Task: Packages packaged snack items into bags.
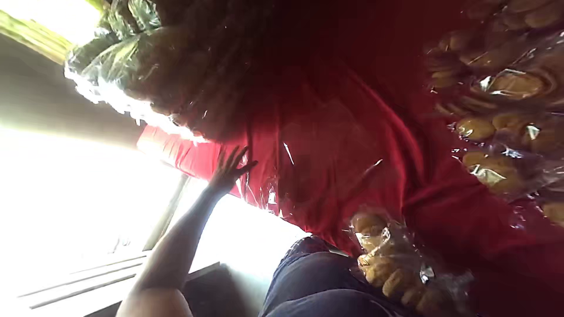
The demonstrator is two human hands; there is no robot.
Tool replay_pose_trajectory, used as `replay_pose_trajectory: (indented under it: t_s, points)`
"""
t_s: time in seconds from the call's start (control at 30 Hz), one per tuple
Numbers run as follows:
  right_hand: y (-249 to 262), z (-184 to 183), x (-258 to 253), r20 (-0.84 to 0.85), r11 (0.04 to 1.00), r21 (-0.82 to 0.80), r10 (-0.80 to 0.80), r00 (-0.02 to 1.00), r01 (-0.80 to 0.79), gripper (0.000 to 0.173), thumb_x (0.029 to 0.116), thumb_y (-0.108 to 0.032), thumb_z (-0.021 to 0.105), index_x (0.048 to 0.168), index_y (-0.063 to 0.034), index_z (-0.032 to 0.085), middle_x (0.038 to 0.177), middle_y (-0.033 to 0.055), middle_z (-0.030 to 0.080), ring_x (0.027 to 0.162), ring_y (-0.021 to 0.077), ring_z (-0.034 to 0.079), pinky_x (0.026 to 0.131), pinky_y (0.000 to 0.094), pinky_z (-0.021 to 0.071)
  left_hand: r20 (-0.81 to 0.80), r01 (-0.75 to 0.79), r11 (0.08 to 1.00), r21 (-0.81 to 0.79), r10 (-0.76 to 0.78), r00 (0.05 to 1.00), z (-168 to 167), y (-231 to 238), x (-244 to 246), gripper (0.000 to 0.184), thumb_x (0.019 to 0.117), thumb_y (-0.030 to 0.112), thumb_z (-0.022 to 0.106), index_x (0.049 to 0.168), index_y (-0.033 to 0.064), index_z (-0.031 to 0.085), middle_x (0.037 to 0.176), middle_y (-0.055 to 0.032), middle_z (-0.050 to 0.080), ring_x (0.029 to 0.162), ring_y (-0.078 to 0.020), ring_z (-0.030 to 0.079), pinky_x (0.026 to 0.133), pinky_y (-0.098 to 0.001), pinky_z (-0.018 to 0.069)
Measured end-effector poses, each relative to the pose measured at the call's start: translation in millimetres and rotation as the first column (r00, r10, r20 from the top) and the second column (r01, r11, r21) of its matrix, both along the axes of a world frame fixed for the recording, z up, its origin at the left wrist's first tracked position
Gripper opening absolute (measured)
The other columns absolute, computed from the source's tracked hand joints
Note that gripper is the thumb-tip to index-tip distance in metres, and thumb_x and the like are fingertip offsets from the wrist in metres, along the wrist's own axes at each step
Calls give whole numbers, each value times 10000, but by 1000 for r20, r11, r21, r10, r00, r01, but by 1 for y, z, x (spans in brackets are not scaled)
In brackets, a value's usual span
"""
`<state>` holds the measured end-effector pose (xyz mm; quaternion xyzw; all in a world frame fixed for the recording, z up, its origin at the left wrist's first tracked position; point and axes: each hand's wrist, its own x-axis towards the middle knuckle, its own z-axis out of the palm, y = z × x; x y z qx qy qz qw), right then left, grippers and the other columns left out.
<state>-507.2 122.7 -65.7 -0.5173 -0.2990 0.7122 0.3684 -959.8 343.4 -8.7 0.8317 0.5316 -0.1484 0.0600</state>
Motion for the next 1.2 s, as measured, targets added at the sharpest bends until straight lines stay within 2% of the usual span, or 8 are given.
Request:
replay_pose_trajectory:
  t_s: [0.13, 0.23, 0.4, 0.5, 0.57, 0.87, 1.0, 1.2]
  points:
    - [16, 0, 0, -88, 996, 1, -92, 992, 93, 195, 810, 91, 507, 953, -25, 572, 760, -86, 653, 698, -31, 630, 722, 159, 552, -114, 60, 997, -52, -66, 991, -19, -12, -29, 521, 959, 201, 692, 1457, 300, 575, 1671, -140, 270, 1566, -391, 124, 1184, -730, 9]
    - [15, -22, 5, -391, 971, 63, -190, 901, 232, 173, 978, -212, 526, 989, -214, 698, 907, -94, 741, 866, 17, 695, 824, 227, 570, 144, 97, 985, 141, -117, 983, -23, -26, 33, 211, 1015, 149, 571, 1059, 43, 748, 1075, -167, 720, 1102, -366, 672, 1079, -643, 390]
    - [33, 2, 25, -252, 693, 616, -277, 927, 374, 359, 852, -309, 795, 1194, -365, 700, 1137, -202, 726, 1082, -40, 660, 968, 208, 548, 437, -404, 879, -254, 477, 762, -27, -26, 156, 284, 1074, 184, 462, 1147, -33, 632, 973, -235, 680, 929, -381, 680, 841, -564, 529]
    - [73, -8, 23, -407, 543, 802, 190, 894, 249, 297, 993, -236, 626, 1279, -153, 637, 1156, -61, 688, 1027, -4, 637, 874, 159, 505, 594, -356, 847, -395, 531, 605, -34, -12, 214, 235, 1047, 115, 523, 1183, -48, 622, 983, -211, 679, 854, -286, 663, 825, -456, 530]
    - [82, 0, -3, -683, 828, 511, 226, 694, 233, 378, 921, -318, 641, 1218, -85, 660, 1090, 69, 683, 882, 128, 651, 760, 263, 532, 611, -280, 865, -416, 494, 619, -32, -9, 240, 237, 1042, 103, 524, 1184, -60, 621, 1007, -225, 684, 903, -297, 674, 863, -459, 531]
    - [74, -92, -18, 339, 520, 828, -170, 925, -208, 583, 830, -282, 775, 1261, 46, 560, 1316, 234, 608, 1290, 229, 572, 1100, 362, 459, 722, -166, 953, -255, 302, 622, -39, -20, 245, 334, 1093, 192, 446, 1176, -17, 693, 876, -161, 685, 795, -246, 641, 796, -434, 516]
    - [89, -74, -9, 2, 823, 556, -144, 990, 118, 799, 740, -246, 881, 1342, 104, 491, 1204, 89, 680, 1108, 102, 667, 977, 294, 560, 655, 211, 891, 402, -441, 614, -23, -41, 238, 278, 959, 148, 632, 1206, 69, 732, 842, -130, 740, 680, -256, 712, 626, -412, 582]
    - [110, -21, -22, -315, 882, -149, -470, 824, 447, 202, 1001, -53, 529, 1201, -23, 520, 966, 94, 649, 854, 187, 688, 762, 369, 616, 559, -102, 933, 344, -117, 821, -50, -61, 213, 308, 948, 52, 597, 1231, 51, 717, 968, -205, 713, 832, -369, 718, 728, -500, 584]
